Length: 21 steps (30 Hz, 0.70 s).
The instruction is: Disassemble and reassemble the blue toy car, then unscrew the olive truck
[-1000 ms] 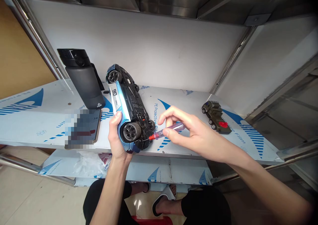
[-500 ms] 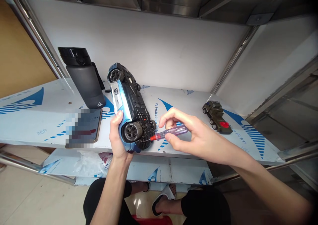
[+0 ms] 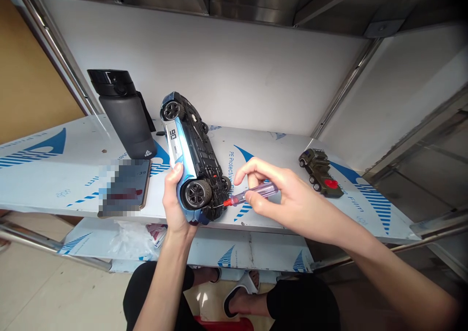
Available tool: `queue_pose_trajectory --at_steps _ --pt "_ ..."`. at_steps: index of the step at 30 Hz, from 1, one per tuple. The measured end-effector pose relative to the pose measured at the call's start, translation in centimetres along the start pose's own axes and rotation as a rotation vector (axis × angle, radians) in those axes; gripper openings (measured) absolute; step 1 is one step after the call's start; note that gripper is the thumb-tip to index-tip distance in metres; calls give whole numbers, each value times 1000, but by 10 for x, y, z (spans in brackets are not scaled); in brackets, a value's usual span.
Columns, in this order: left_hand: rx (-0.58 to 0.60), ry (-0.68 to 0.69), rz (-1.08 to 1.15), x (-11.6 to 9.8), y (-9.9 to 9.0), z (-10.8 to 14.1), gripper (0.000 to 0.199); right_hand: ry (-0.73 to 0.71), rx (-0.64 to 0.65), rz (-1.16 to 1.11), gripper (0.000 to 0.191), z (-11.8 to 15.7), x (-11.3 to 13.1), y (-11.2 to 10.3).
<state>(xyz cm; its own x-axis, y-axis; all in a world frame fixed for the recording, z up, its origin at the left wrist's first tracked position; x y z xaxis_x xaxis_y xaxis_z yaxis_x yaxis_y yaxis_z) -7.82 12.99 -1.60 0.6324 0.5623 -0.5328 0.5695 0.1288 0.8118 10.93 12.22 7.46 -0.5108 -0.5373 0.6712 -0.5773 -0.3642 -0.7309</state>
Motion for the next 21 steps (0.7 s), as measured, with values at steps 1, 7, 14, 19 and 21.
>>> queue_pose_trajectory --at_steps 1,7,14,19,21 --pt "-1 7 4 0 0 0 28 15 -18 5 11 0 -2 0" --pt "-7 7 16 0 -2 -1 28 -22 -17 -56 16 -2 -5 0" --pt "-14 3 25 0 1 0 27 -41 -52 -55 7 -3 -3 -1" --pt "-14 -4 29 1 0 0 28 -79 -5 -108 11 -3 -1 1" --pt "-9 -34 39 3 -1 0 28 -112 22 -73 14 -2 0 2"
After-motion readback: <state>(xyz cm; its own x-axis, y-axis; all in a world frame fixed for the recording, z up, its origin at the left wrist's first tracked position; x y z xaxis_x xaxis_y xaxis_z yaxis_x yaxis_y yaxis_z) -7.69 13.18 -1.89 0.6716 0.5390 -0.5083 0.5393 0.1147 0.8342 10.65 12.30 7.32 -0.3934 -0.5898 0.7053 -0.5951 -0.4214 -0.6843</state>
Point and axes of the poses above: each hand's wrist, its own z-axis away from the middle knuckle, its own y-axis out of the palm, x = y × z, the point moved 8 cm from there along -z, towards the middle knuckle, and after that the axes turned 5 degrees about z, right-handed, at the moved point
